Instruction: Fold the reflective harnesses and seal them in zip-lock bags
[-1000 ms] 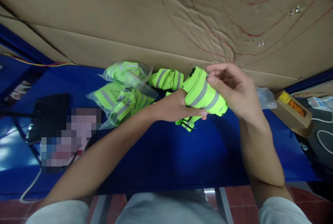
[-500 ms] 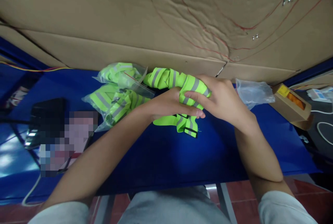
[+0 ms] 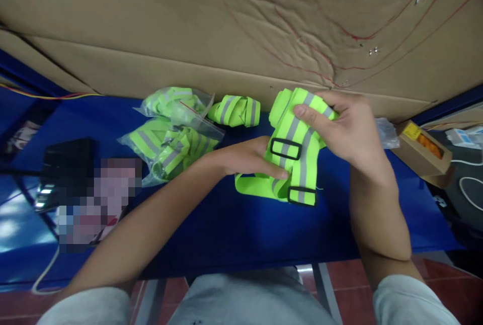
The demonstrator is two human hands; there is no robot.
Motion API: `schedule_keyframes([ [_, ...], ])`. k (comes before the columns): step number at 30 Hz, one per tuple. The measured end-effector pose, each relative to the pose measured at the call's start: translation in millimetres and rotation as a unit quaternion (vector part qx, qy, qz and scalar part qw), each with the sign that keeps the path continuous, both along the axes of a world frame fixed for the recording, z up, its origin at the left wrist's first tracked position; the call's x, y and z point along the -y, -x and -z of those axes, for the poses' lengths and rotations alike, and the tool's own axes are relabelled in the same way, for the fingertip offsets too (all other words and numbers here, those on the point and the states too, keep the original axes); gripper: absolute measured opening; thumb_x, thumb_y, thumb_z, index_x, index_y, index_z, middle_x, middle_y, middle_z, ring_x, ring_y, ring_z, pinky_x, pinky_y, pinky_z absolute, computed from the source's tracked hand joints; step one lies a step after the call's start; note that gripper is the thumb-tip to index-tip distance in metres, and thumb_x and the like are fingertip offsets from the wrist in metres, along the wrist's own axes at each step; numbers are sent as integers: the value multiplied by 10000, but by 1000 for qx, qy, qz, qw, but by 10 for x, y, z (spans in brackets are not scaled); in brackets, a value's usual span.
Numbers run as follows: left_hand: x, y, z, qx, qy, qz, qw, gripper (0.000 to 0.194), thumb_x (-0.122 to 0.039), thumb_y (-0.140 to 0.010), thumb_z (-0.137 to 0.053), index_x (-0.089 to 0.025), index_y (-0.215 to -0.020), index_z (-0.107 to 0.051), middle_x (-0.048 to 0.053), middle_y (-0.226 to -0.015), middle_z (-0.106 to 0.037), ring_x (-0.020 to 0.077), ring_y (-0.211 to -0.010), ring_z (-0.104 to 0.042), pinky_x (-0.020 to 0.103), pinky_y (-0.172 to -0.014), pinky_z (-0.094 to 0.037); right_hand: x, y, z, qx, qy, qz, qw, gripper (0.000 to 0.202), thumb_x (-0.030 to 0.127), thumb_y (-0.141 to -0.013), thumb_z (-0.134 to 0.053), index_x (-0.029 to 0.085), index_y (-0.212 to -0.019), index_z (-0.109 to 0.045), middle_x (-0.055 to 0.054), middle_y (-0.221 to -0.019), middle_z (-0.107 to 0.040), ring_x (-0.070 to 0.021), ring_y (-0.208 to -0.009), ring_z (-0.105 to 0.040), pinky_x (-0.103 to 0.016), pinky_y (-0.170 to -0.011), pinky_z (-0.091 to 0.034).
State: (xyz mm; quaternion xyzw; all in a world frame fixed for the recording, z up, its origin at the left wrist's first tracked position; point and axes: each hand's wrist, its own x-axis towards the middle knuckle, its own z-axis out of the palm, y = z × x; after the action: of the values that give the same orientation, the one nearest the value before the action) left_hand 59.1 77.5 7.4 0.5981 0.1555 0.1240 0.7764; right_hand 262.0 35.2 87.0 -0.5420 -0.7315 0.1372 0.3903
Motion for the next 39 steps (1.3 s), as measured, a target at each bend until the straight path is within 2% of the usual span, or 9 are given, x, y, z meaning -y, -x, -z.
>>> schedule_keyframes([
  [2,-82,48,41,-13,-46,-29,998,643,-348,-747,-927,-186,-1325,-695,108,-1308,-752,297,-1252,-687,409,-1044,-562,6,-76,-48,-12,-32,26,999,320,496,-932,-756,197,-822,-768,10,-705,-662,-131,-652,-565,-282,-614,-423],
  [4,-147,60,79,-12,-89,-92,992,655,-383,-775,-911,-211,-1359,-670,93,-1357,-728,288,-1294,-659,378,-1053,-544,15,-179,-103,-38,-61,68,995,306,477,-918,-778,186,-823,-787,12,-682,-636,-110,-616,-522,-272,-572,-370],
  [8,-193,-8,129,34,-89,-192,977,465,-482,-856,-836,-167,-1180,-727,99,-1222,-768,248,-1169,-706,346,-1033,-526,24,-408,-187,-79,-124,139,979,245,396,-915,-782,169,-831,-821,19,-623,-570,-78,-560,-429,-273,-551,-274],
  [14,-194,-60,177,59,-63,-307,948,379,-465,-791,-903,-181,-976,-733,56,-1064,-784,177,-1032,-708,282,-934,-518,-46,-618,-177,-148,-158,132,967,214,350,-888,-807,147,-835,-851,-23,-681,-672,-78,-565,-483,-272,-546,-267],
  [16,-205,-57,197,77,-54,-331,939,380,-477,-776,-915,-195,-976,-756,42,-1029,-780,170,-1006,-708,280,-912,-525,-79,-650,-165,-172,-157,127,964,201,325,-888,-806,138,-829,-851,-41,-707,-704,-82,-563,-503,-270,-537,-287],
  [23,-217,-87,192,150,28,-330,932,426,-599,-829,-837,-178,-881,-804,64,-960,-773,194,-1017,-722,339,-964,-584,-212,-760,-117,-204,-156,135,957,307,418,-863,-835,131,-756,-818,-66,-681,-698,-116,-563,-553,-291,-525,-366],
  [31,-155,-140,241,119,53,-387,913,306,-441,-797,-906,-244,-1020,-833,21,-1118,-768,155,-1071,-695,315,-987,-590,-281,-744,-88,-250,-160,128,946,364,450,-793,-869,187,-607,-700,-33,-590,-612,-122,-532,-510,-295,-492,-334],
  [35,-138,-183,256,154,106,-387,903,281,-406,-798,-903,-211,-976,-809,16,-1066,-764,145,-984,-708,346,-1000,-611,-299,-709,-75,-246,-148,126,950,384,485,-787,-872,198,-618,-680,-25,-601,-597,-116,-543,-478,-299,-495,-334],
  [39,-167,-158,210,193,159,-365,897,327,-265,-784,-906,-245,-1086,-785,-16,-942,-759,112,-922,-722,265,-963,-601,-323,-695,-50,-257,-156,121,946,408,455,-799,-861,202,-576,-632,1,-550,-535,-106,-513,-444,-295,-490,-327],
])
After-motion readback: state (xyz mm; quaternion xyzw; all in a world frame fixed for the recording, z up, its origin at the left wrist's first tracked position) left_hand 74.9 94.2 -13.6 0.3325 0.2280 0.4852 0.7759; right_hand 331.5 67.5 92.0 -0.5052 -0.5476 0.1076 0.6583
